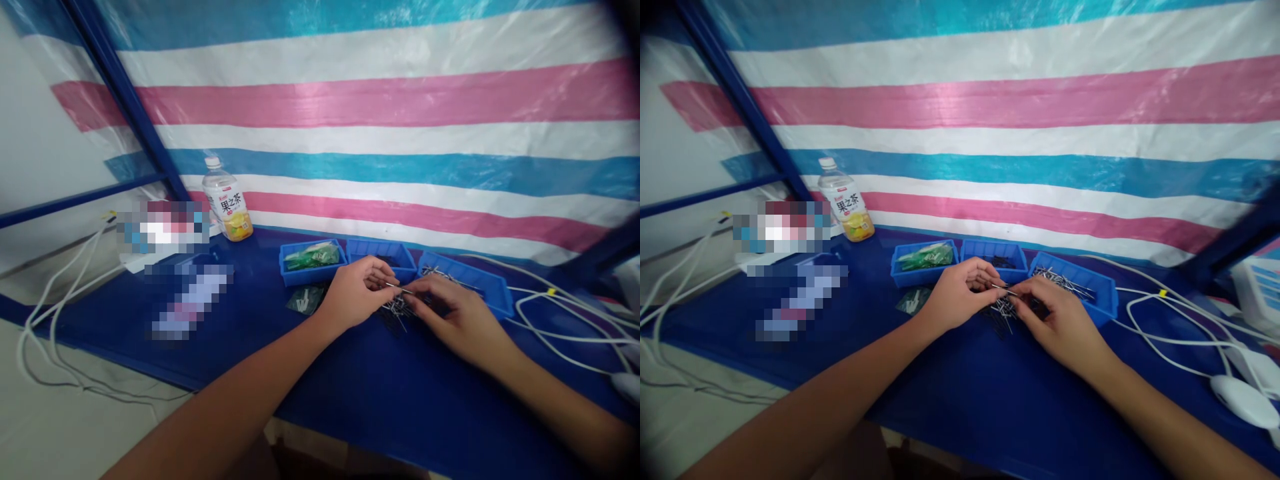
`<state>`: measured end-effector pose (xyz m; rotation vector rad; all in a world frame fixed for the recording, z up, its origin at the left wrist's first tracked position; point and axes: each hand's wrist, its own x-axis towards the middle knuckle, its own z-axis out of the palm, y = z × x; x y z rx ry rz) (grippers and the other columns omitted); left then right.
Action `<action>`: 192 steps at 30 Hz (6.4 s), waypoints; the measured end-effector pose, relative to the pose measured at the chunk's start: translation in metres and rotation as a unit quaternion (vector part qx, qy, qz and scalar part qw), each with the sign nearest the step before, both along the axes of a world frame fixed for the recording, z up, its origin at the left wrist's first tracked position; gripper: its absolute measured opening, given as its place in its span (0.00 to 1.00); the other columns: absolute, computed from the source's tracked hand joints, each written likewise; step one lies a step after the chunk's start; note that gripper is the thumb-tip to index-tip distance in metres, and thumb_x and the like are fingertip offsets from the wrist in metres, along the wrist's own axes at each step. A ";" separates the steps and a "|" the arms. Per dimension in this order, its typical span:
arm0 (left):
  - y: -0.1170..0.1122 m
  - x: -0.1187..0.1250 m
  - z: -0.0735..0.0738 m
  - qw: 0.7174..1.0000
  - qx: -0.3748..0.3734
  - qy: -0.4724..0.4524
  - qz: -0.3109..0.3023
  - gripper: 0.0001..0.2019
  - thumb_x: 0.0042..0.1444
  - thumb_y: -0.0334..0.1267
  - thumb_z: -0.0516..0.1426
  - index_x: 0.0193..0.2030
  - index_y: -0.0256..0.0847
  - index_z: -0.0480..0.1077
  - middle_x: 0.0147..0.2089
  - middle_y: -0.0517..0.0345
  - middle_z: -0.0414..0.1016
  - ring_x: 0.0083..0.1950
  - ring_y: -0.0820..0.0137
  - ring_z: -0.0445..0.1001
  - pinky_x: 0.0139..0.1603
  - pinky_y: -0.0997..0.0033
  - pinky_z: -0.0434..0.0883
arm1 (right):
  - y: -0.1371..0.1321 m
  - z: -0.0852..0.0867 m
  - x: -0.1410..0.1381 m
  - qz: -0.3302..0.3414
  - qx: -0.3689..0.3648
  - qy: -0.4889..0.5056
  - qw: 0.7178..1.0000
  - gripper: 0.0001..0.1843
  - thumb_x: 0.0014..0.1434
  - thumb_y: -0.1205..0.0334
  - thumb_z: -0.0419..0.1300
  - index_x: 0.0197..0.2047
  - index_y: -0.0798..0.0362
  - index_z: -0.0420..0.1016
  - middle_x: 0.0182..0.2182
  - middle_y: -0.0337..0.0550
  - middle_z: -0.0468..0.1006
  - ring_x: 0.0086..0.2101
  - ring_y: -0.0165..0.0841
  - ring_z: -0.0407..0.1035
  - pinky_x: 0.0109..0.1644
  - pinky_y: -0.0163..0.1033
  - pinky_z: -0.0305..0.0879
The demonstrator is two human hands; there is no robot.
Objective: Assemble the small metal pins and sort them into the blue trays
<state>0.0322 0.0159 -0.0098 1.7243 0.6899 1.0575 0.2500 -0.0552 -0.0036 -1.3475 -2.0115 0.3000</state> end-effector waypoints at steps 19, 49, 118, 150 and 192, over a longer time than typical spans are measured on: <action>-0.002 -0.001 0.007 0.996 0.076 0.013 0.043 0.17 0.65 0.33 0.64 0.60 0.40 0.74 0.51 0.49 0.86 0.50 0.63 0.85 0.47 0.63 0.82 | 0.000 0.014 0.017 -0.104 0.018 0.000 0.994 0.20 0.75 0.44 0.55 0.41 0.47 0.80 0.35 0.43 0.83 0.34 0.41 0.76 0.36 0.43 0.67; 0.012 -0.006 -0.004 0.967 0.204 0.137 0.063 0.12 0.68 0.35 0.59 0.56 0.40 0.79 0.48 0.51 0.86 0.42 0.67 0.82 0.52 0.61 0.80 | 0.015 -0.008 0.008 0.091 0.093 -0.226 0.965 0.15 0.74 0.66 0.55 0.53 0.48 0.83 0.44 0.50 0.84 0.47 0.46 0.77 0.51 0.51 0.76; -0.011 0.010 -0.001 0.979 0.195 0.055 0.013 0.16 0.69 0.31 0.58 0.60 0.41 0.80 0.59 0.50 0.86 0.57 0.63 0.86 0.60 0.60 0.83 | 0.003 0.000 0.007 -0.001 0.090 0.048 0.995 0.07 0.68 0.56 0.68 0.48 0.47 0.82 0.42 0.46 0.85 0.36 0.39 0.79 0.37 0.45 0.77; -0.011 0.009 0.003 0.992 0.127 0.013 -0.020 0.12 0.62 0.26 0.64 0.51 0.40 0.78 0.48 0.52 0.87 0.47 0.67 0.87 0.55 0.62 0.84 | 0.001 -0.005 0.010 0.028 -0.020 0.107 0.994 0.07 0.67 0.56 0.68 0.44 0.47 0.76 0.42 0.44 0.82 0.35 0.36 0.78 0.41 0.43 0.78; -0.011 0.004 0.007 0.992 0.108 0.058 0.021 0.05 0.63 0.30 0.65 0.42 0.41 0.84 0.45 0.56 0.89 0.44 0.67 0.86 0.50 0.65 0.81 | -0.003 0.006 0.009 -0.020 0.041 0.003 0.999 0.12 0.73 0.52 0.63 0.53 0.46 0.81 0.43 0.45 0.83 0.37 0.38 0.78 0.38 0.43 0.73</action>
